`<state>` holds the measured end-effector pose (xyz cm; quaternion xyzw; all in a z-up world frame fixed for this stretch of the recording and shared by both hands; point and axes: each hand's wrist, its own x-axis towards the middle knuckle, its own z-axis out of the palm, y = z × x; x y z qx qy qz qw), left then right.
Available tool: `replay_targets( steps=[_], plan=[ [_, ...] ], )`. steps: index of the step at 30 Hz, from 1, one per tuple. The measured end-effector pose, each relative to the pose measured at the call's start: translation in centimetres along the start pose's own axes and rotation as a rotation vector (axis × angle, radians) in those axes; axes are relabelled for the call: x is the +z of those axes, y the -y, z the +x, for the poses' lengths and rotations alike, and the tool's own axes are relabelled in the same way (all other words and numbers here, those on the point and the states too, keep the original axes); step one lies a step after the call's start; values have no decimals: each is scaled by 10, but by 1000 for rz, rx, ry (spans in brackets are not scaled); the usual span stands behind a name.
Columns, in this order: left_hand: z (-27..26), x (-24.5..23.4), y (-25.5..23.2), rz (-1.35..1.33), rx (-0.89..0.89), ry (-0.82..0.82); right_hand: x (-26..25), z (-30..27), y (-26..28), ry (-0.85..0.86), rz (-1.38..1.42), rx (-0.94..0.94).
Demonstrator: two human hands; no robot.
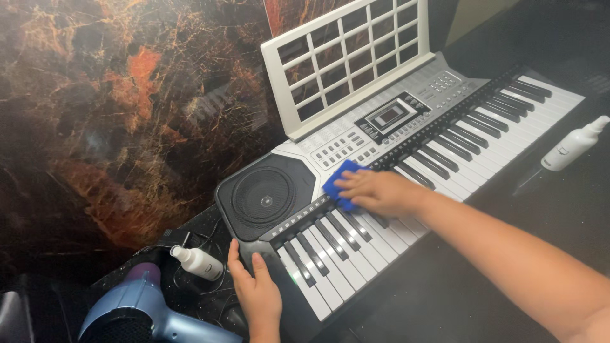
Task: The person wipes a printer, then cleans an electronic keyboard using a blue cloth and a spray bottle. They wipe the keys, control panel, and music stand, and also clean the countertop around the devices.
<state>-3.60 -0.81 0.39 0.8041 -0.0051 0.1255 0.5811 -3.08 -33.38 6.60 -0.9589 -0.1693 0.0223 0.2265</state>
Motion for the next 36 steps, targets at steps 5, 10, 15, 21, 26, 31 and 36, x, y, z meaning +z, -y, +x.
replay_targets(
  steps=[5, 10, 15, 21, 26, 31, 36],
  plan=[
    [-1, 0, -8, 46, -99, -9, 11, 0, 5, -50, 51, -28],
    [2, 3, -11, 184, 30, -1, 41, 27, 50, 21, 39, -249],
    [-3, 9, -16, 485, 123, 62, 30, 23, 7, -47, -170, -291],
    [-18, 23, -10, 632, 71, 98, -36, -33, -118, -380, 120, 137],
    [-18, 37, 8, 769, 37, 7, -16, -20, -113, -460, -123, -99],
    [-21, 68, 33, 885, 101, -121, 2, -2, -75, -396, -176, -374],
    [-16, 105, 50, 784, 199, -165, -42, -20, -144, -329, -178, -398]
  ],
)
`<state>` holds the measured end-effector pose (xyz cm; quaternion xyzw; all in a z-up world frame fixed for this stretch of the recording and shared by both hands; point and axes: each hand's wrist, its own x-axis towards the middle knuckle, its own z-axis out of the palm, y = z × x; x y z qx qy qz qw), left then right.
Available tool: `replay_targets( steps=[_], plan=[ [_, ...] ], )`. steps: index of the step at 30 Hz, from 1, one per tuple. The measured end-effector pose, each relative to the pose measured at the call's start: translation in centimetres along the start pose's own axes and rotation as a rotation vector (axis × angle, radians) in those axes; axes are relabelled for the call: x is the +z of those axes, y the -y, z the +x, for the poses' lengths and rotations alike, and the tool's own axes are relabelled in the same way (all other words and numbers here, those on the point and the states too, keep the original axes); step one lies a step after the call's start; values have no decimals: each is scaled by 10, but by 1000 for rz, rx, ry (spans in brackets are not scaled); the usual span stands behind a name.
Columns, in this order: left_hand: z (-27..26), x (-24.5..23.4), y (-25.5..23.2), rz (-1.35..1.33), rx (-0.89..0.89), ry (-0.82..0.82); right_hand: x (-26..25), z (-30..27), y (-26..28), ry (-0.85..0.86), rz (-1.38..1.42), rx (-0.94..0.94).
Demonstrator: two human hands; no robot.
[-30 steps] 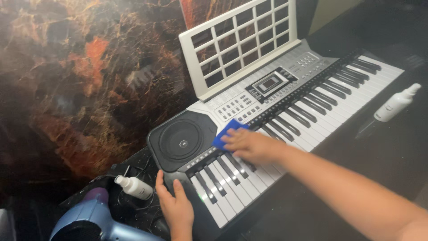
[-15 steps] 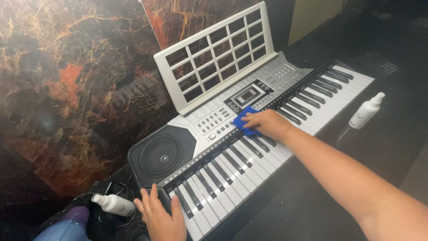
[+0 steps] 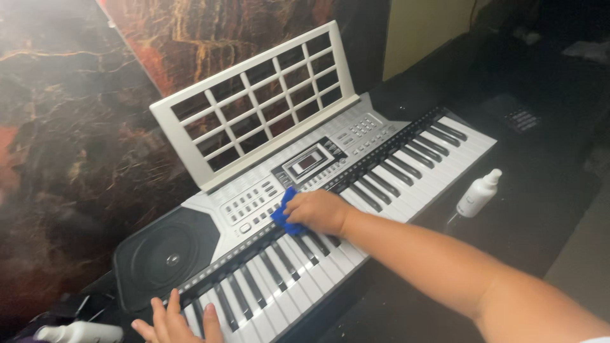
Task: The person wipes a printer, then cleans an electronic keyboard using a blue cloth and a spray bottle. They wipe the keys, control panel, and music stand, and also clean the countertop around the devices.
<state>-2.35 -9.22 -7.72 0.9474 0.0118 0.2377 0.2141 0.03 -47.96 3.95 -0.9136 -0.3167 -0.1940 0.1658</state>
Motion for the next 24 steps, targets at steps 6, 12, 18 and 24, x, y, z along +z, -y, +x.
replay_targets(
  steps=[6, 12, 18, 24],
  plan=[
    [-9, 10, -63, -115, 34, -86, -56, -45, -84, 41, -128, -8],
    [-1, 20, -145, -107, 165, -35, -70, -41, -91, 220, -156, -110],
    [3, 40, -174, -107, 210, -28, -133, -83, -171, 298, -38, 338],
    [9, 57, -181, -41, 169, 18, -185, -154, -264, 235, -295, 218]
  ],
)
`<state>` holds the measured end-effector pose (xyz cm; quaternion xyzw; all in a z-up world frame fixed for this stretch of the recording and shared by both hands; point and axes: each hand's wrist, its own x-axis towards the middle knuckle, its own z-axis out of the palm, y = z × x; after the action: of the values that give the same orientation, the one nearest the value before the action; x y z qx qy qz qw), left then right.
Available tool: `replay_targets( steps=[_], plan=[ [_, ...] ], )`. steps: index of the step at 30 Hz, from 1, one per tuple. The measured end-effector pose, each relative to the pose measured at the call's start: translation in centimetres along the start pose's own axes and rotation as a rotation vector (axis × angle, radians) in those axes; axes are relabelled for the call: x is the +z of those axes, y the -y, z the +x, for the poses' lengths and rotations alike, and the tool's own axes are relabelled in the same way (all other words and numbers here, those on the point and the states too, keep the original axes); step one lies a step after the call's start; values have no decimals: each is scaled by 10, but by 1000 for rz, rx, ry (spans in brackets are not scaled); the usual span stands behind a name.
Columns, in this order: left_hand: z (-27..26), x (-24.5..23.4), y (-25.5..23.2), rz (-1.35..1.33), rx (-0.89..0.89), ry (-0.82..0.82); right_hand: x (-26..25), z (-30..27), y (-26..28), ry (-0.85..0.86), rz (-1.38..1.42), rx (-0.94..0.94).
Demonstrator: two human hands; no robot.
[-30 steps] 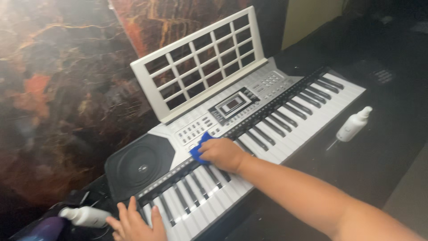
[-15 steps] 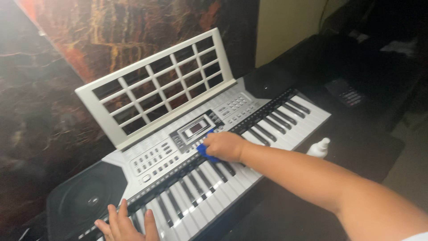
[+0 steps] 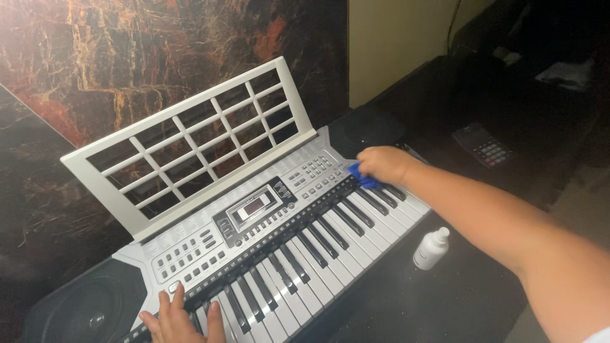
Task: The person wipes a printer, then cleans an electronic keyboard using a blue cloth and a spray bottle. They wipe the keys, control panel, and music stand, and also clean the countertop around the devices.
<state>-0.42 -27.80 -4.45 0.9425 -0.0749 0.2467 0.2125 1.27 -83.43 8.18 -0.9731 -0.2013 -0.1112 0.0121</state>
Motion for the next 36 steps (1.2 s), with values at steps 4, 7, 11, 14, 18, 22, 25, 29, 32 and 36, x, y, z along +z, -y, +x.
replay_targets(
  steps=[4, 7, 11, 14, 18, 22, 25, 29, 32, 36],
  plan=[
    [-3, -13, -18, -75, 7, -34, 1, -27, -31, 35, 191, 549],
    [-4, -34, -46, -108, -3, -37, 0, -51, -48, 64, -89, 489],
    [-8, -72, -83, -238, -3, -21, 11, -61, -62, 140, -131, 626],
    [-15, -98, -102, -320, -24, 43, 4, -61, -60, 317, -94, 816],
    [-21, -117, -121, -484, -43, 139, -44, -46, -20, 344, 170, 851],
    [-25, -115, -146, -851, -160, 296, -59, -27, 76, -83, 826, 381],
    [-23, -101, -172, -1403, -366, 489, -43, -21, 165, 15, 1574, 344],
    [-30, -104, -180, -1468, -434, 588, -33, -28, 251, 44, 1905, 434],
    [-37, -111, -181, -1457, -490, 668, -29, -45, 273, 44, 1877, 467],
    [-48, -107, -186, -1439, -474, 696, -36, -66, 276, -29, 1642, 463]
  ],
)
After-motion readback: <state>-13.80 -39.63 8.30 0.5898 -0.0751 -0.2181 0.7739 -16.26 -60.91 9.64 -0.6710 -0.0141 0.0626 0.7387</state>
